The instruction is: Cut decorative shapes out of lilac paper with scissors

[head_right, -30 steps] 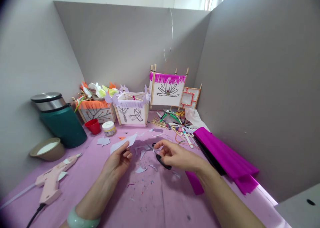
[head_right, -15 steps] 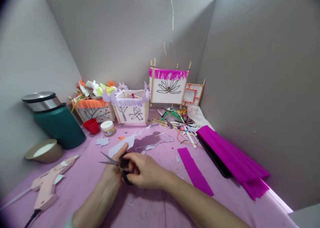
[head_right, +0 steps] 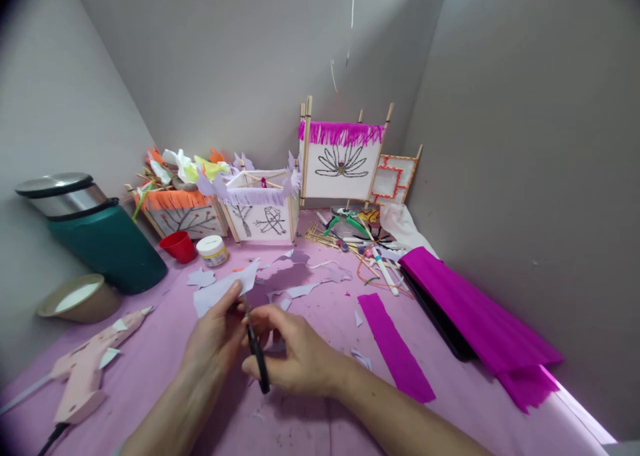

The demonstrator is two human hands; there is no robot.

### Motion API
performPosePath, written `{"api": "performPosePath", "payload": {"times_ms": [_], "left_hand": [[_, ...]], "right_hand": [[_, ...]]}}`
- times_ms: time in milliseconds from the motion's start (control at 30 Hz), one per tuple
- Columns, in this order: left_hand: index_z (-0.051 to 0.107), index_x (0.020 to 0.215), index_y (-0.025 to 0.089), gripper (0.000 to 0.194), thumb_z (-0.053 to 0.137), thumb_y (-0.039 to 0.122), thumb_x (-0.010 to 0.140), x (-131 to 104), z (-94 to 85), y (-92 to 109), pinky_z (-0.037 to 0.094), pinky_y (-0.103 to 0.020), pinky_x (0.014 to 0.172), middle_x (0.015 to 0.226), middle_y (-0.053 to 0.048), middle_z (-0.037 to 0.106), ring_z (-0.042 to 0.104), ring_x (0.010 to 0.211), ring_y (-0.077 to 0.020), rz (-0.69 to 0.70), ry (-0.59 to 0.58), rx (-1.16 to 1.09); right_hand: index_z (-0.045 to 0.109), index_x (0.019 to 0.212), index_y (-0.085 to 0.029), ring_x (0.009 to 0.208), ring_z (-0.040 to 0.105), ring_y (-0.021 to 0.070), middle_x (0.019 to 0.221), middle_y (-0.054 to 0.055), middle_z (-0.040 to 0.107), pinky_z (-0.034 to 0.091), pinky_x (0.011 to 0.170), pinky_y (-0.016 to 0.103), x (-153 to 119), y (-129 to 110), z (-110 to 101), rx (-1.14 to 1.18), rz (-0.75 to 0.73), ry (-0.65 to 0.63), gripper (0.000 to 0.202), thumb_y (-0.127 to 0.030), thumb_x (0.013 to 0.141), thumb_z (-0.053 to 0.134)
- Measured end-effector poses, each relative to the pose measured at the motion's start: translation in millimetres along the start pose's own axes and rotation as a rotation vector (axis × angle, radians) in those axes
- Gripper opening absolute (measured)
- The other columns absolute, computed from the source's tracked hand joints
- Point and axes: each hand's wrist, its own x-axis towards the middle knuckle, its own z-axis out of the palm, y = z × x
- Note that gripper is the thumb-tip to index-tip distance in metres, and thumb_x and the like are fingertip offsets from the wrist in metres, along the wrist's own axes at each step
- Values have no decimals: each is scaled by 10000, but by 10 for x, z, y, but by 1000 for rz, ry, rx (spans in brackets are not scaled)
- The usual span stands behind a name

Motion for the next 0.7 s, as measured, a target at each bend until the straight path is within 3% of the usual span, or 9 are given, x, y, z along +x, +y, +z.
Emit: {"api": "performPosePath", "payload": {"times_ms": [100, 233, 300, 467, 700], "left_hand": [[525, 693, 164, 207, 729, 134, 711, 19, 18, 40, 400, -185, 401, 531, 65, 491, 463, 410, -69, 157, 38, -56], [564, 720, 150, 189, 706, 27, 695, 35, 38, 68, 417, -153, 447, 574, 61, 518, 461, 460, -49, 284, 60, -116], [583, 743, 149, 195, 700, 2, 689, 44, 33, 78, 420, -149, 460, 602, 58, 540, 460, 480, -46, 313, 44, -135], [594, 764, 146, 199, 722, 17, 681, 54, 5, 83, 410, -160, 464, 612, 61, 540, 459, 497, -49, 293, 11, -146], [573, 722, 150, 141, 695, 82, 740, -15, 37, 8, 426, -173, 478, 583, 50, 525, 464, 477, -58, 167, -3, -77]], "right_hand": [[482, 1122, -209, 798, 564, 141, 987, 34, 634, 434, 700, 275, -48, -19, 85, 248, 192, 15, 378, -167, 771, 618], [457, 1227, -217, 796, 559, 137, 950, 23, 586, 437, 681, 264, -84, 44, 217, 341, 320, 96, 489, -196, 772, 636], [481, 1188, -205, 754, 550, 127, 867, 0, 548, 445, 668, 258, -89, 74, 246, 399, 350, 131, 437, -231, 782, 642], [503, 1026, -193, 593, 521, 100, 735, -41, 495, 440, 576, 238, -81, 78, 239, 428, 427, 177, 323, -404, 820, 634], [511, 1011, -192, 599, 559, 117, 720, -33, 545, 422, 551, 228, -89, 122, 253, 385, 423, 138, 307, -435, 853, 612]]}}
